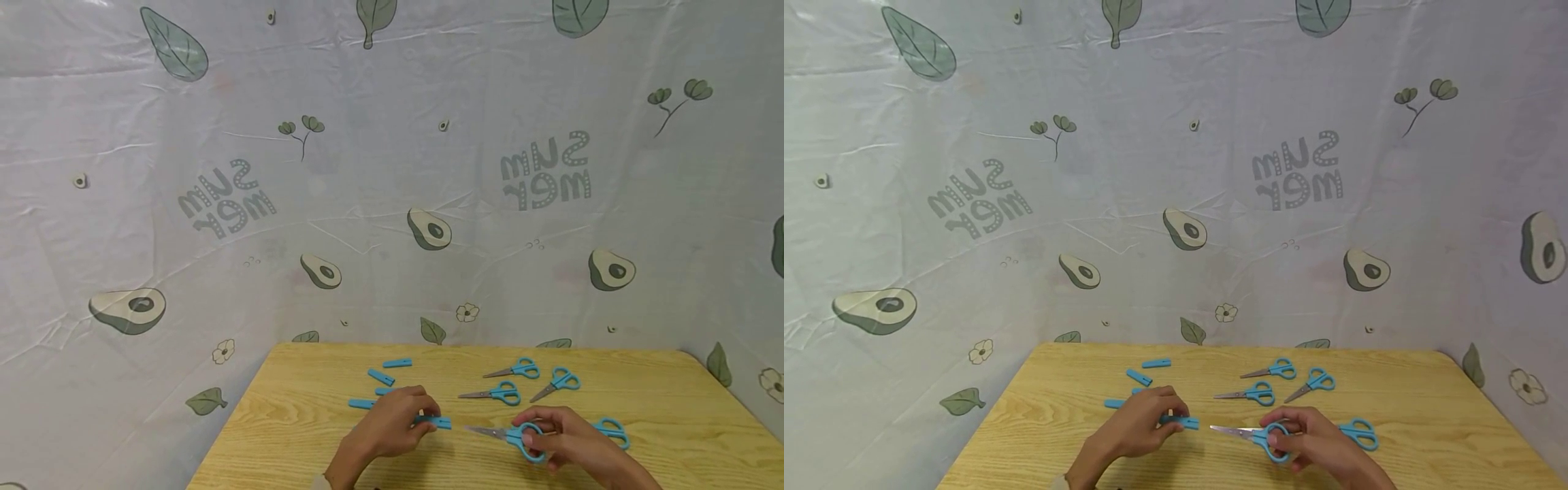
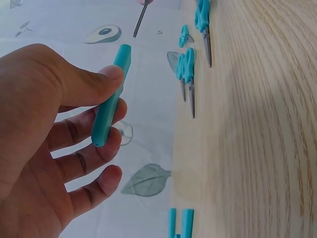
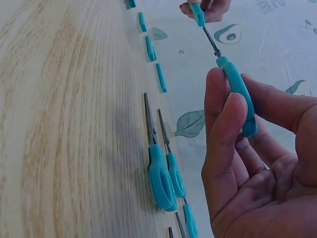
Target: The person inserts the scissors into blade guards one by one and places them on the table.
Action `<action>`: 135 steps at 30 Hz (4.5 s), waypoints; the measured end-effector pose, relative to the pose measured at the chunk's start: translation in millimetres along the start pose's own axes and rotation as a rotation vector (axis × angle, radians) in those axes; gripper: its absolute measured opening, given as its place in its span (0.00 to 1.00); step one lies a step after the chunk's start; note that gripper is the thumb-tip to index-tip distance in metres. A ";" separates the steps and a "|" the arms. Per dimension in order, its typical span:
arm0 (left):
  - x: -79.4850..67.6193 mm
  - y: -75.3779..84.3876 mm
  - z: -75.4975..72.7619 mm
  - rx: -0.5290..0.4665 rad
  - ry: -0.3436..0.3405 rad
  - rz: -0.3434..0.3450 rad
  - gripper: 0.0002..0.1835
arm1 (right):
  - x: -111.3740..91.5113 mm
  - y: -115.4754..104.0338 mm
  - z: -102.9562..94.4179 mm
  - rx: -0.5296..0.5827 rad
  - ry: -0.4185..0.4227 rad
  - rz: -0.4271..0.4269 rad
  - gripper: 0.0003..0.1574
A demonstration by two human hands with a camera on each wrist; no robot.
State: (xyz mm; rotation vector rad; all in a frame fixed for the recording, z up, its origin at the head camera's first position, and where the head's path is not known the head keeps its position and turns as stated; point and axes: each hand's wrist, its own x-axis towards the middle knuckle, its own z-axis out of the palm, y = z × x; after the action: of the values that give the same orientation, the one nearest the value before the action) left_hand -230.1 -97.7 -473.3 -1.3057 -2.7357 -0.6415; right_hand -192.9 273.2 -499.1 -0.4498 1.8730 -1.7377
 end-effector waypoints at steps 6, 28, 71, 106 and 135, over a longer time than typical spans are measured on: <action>1.8 2.8 0.7 0.003 -0.008 -0.013 0.09 | 2.1 0.5 0.9 0.006 -0.013 -0.022 0.19; 9.4 7.6 0.9 0.010 0.007 0.015 0.09 | 7.9 -2.4 2.3 -0.043 0.045 -0.013 0.20; 22.3 10.8 4.3 0.031 0.024 0.039 0.09 | 17.1 -4.5 -0.5 -0.045 0.020 -0.023 0.23; 23.6 10.2 7.9 -0.005 -0.012 0.044 0.09 | 19.4 0.7 4.4 0.009 -0.004 -0.018 0.22; 31.4 21.7 12.4 0.043 0.000 0.036 0.08 | 21.4 -4.0 11.3 0.008 0.019 -0.037 0.22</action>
State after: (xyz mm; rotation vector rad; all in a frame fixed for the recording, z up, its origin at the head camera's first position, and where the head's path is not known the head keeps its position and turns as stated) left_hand -232.3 -57.8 -470.4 -1.3427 -2.7031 -0.5764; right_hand -203.7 251.2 -498.8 -0.4693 1.8817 -1.7794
